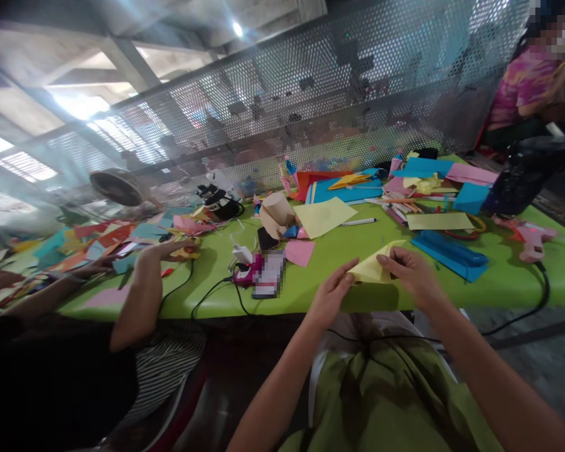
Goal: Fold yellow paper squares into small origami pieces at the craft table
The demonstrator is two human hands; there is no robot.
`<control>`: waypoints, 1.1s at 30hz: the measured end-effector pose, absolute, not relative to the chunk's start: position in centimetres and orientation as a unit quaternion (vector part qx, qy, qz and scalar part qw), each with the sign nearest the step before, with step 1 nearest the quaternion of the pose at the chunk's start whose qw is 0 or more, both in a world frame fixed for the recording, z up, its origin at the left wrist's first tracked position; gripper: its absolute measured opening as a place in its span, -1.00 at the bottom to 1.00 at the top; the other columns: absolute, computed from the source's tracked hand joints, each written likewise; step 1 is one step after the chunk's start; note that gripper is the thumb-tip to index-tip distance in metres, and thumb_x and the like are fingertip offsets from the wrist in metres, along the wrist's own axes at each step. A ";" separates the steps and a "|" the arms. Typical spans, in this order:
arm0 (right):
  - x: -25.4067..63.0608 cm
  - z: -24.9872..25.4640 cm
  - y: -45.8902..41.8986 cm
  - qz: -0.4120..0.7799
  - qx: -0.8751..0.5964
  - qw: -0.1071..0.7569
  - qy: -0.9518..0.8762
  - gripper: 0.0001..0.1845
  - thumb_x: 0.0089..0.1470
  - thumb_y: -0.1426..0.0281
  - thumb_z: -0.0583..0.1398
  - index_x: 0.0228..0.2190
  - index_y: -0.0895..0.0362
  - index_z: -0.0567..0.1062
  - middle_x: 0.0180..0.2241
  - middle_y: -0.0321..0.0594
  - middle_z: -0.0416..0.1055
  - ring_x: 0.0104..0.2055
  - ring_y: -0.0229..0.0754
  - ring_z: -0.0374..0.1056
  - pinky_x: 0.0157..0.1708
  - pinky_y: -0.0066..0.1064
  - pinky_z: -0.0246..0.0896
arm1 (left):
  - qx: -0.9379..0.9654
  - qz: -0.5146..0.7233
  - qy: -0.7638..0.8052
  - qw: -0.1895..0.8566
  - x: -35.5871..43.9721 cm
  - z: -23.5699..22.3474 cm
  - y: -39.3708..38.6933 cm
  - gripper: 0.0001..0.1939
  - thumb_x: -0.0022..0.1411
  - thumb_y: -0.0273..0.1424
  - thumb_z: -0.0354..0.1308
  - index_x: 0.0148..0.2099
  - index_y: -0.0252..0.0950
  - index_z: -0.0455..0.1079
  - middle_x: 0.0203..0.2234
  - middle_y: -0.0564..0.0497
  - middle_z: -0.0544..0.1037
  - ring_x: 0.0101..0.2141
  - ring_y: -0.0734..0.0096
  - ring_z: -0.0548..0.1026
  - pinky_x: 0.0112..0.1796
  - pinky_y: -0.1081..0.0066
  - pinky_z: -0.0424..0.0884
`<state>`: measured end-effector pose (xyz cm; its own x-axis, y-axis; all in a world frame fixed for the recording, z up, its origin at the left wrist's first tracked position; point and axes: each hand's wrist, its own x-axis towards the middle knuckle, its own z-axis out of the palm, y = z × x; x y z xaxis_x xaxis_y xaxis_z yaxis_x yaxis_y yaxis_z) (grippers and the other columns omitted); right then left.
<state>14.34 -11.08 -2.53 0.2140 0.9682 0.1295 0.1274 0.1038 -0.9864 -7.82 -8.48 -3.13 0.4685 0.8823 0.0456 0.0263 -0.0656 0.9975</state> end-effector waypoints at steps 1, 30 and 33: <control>14.3 -2.4 -11.2 0.386 -0.547 0.550 -0.499 -0.33 0.03 -0.21 0.37 -0.61 0.03 0.29 -0.55 -0.38 0.15 -0.46 -0.23 0.08 -0.46 -0.36 0.01 | 0.591 0.371 0.367 0.615 -7.8 -3.2 -8.5 -0.42 0.41 -0.11 0.22 0.34 -0.28 0.49 0.11 -0.16 0.65 0.09 0.12 0.60 0.18 0.19 0.45; 17.3 -6.3 -12.4 0.301 -0.612 0.392 -0.618 -0.67 0.15 0.16 0.26 -0.14 -0.04 0.75 -0.10 -0.15 0.71 -0.07 0.13 0.58 -0.11 -0.11 0.43 | 0.831 0.178 0.498 0.176 -10.8 -3.7 -7.6 -0.64 0.37 -0.40 0.20 0.15 -0.11 0.66 -0.11 -0.12 0.64 -0.04 0.05 0.54 0.07 0.16 0.38; 18.2 -5.7 -12.5 0.289 -0.595 0.346 -0.665 -0.62 0.20 0.25 0.16 -0.10 -0.10 0.75 0.02 -0.20 0.69 0.07 0.15 0.58 0.07 -0.02 0.42 | 0.865 0.166 0.451 0.141 -11.5 -3.7 -7.5 -0.63 0.41 -0.38 0.19 0.19 -0.13 0.63 0.11 -0.16 0.58 0.12 0.00 0.48 0.15 0.10 0.37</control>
<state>18.17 -12.47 -5.66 -0.0522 0.9918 0.1167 0.5909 0.1248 -0.7970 -11.48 -7.48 -3.72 0.5370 0.8281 0.1607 0.7343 -0.5527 0.3941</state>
